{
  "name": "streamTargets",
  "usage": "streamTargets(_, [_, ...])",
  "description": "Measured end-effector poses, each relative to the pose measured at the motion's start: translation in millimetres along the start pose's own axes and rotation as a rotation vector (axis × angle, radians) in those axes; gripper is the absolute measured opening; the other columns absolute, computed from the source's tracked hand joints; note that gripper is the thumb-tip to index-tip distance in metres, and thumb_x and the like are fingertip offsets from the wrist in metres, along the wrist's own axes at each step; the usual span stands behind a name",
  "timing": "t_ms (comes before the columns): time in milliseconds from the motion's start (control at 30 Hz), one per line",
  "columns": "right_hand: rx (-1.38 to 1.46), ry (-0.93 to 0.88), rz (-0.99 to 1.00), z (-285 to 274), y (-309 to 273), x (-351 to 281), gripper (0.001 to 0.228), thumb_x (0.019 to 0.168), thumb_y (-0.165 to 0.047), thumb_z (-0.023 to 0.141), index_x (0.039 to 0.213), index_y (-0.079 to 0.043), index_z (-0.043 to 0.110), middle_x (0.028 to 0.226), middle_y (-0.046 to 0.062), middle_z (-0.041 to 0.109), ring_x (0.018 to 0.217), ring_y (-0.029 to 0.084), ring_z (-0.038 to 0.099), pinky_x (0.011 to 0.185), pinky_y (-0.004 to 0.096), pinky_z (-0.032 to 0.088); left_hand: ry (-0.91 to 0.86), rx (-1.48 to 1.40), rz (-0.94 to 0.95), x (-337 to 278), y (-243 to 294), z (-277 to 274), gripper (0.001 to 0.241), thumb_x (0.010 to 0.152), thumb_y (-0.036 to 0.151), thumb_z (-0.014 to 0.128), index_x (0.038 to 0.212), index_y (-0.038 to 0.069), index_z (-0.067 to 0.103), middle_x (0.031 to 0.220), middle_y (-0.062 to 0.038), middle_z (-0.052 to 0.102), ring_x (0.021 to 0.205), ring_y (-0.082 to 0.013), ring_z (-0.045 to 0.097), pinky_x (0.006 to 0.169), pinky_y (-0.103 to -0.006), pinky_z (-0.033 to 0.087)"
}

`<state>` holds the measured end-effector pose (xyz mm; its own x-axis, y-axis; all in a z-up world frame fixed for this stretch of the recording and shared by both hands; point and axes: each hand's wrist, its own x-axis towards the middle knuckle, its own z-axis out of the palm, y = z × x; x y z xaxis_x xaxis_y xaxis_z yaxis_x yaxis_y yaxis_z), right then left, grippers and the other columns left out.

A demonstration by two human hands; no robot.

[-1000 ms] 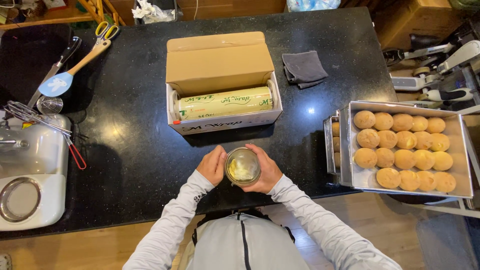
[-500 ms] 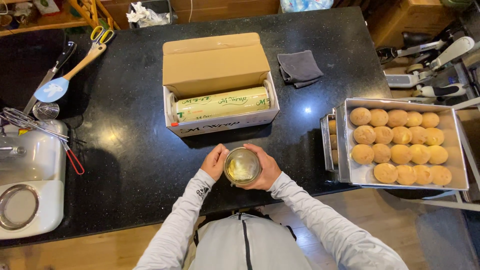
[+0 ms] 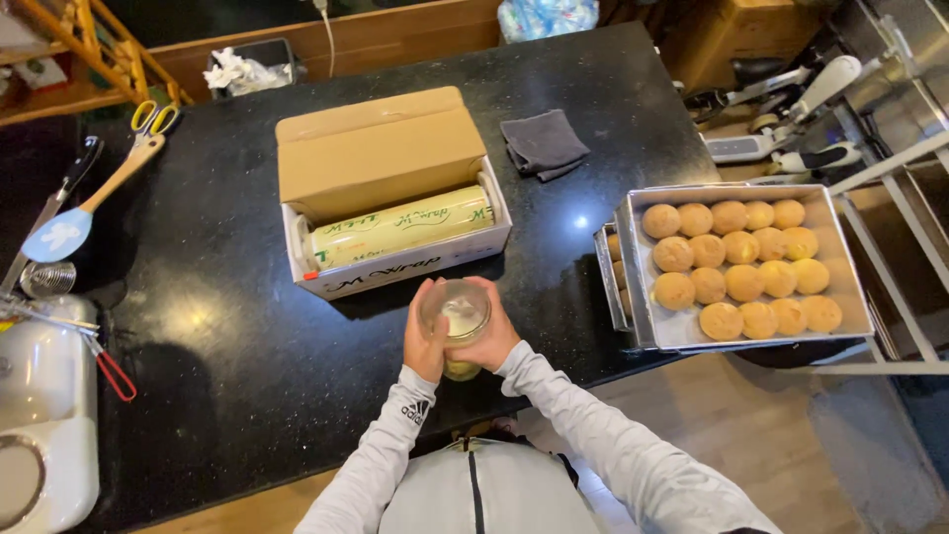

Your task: Wrapping trays of small buns or cream puffs with plastic wrap and cleaning the work surface.

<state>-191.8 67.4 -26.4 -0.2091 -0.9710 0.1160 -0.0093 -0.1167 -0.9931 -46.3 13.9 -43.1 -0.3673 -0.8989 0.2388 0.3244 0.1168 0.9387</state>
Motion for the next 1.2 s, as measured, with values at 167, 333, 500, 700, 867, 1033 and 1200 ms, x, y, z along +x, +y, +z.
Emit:
streamTargets(167, [-0.036, 0.036, -0.001, -9.3, -15.3, -14.6, 0.109, 0.059, -0.021, 0.098, 0.149, -0.007, 0.037, 0.141, 0.011, 0.056, 0.133, 0.023, 0.056, 0.114, 0.039, 0.047, -0.103, -0.107, -0.182, 19.6, -38.5, 0.6, 0.083, 0.091, 0.054, 0.075, 0.144, -0.006, 0.051, 0.132, -0.017, 0.065, 0.123, -0.0248, 0.062, 0.108, -0.0376, 0.048])
streamTargets(333, [-0.155, 0.279, 0.063, -19.5, -26.5, -11.7, 0.106, 0.059, -0.021, 0.097, 0.147, -0.006, 0.039, 0.139, 0.012, 0.058, 0.131, 0.024, 0.058, 0.112, 0.038, 0.048, -0.247, -0.194, -0.05, 37.7, -29.8, 35.8, 0.09, 0.091, 0.061, 0.069, 0.148, -0.004, 0.044, 0.141, -0.017, 0.06, 0.133, -0.0245, 0.057, 0.115, -0.0376, 0.043])
streamTargets(500, [-0.234, 0.589, -0.039, -54.2, -7.9, -2.1, 0.109, 0.058, -0.022, 0.098, 0.146, -0.005, 0.037, 0.138, 0.013, 0.056, 0.127, 0.025, 0.058, 0.111, 0.038, 0.049, -0.339, 0.296, -0.1, 10.3, -68.3, 22.9, 0.069, 0.109, 0.048, 0.048, 0.153, -0.003, 0.036, 0.155, -0.021, 0.045, 0.147, -0.0254, 0.039, 0.119, -0.0383, 0.029])
streamTargets(700, [-0.297, 0.873, -0.276, -98.4, 44.2, 6.5, 0.113, 0.059, -0.025, 0.101, 0.146, -0.003, 0.032, 0.142, 0.017, 0.05, 0.13, 0.029, 0.052, 0.114, 0.042, 0.043, 0.11, 0.65, 0.083, 17.7, 60.0, -22.5, 0.017, 0.095, 0.018, 0.067, 0.109, 0.007, 0.071, 0.107, -0.011, 0.073, 0.103, -0.022, 0.07, 0.097, -0.0349, 0.054])
streamTargets(867, [-0.687, 0.936, -0.021, -96.3, 50.2, -6.4, 0.118, 0.055, -0.029, 0.104, 0.143, 0.006, 0.034, 0.133, 0.024, 0.054, 0.122, 0.038, 0.055, 0.104, 0.046, 0.044, 0.713, 1.065, 0.329, 114.6, 47.4, -159.8, 0.029, 0.106, 0.026, 0.074, 0.117, 0.001, 0.064, 0.112, -0.017, 0.067, 0.107, -0.0302, 0.06, 0.094, -0.0407, 0.049])
streamTargets(1033, [-0.498, 0.857, 0.311, -88.1, 170.9, -44.0, 0.079, 0.065, -0.028, 0.098, 0.127, -0.001, 0.058, 0.115, 0.014, 0.069, 0.104, 0.027, 0.065, 0.095, 0.041, 0.053, 0.37, 0.369, -0.539, 235.1, -65.9, -288.3, 0.082, 0.1, 0.074, 0.041, 0.13, 0.001, 0.063, 0.119, -0.012, 0.071, 0.114, -0.0242, 0.063, 0.102, -0.0415, 0.048])
streamTargets(1200, [-0.116, 0.62, 0.232, -32.6, 106.9, -35.0, 0.046, 0.086, -0.023, 0.082, 0.12, -0.001, 0.061, 0.107, 0.012, 0.07, 0.091, 0.017, 0.063, 0.086, 0.033, 0.054, 0.447, -0.192, -0.453, 221.6, -23.0, -268.4, 0.092, 0.095, 0.079, 0.042, 0.147, 0.004, 0.051, 0.117, -0.016, 0.068, 0.108, -0.0248, 0.059, 0.094, -0.0395, 0.048])
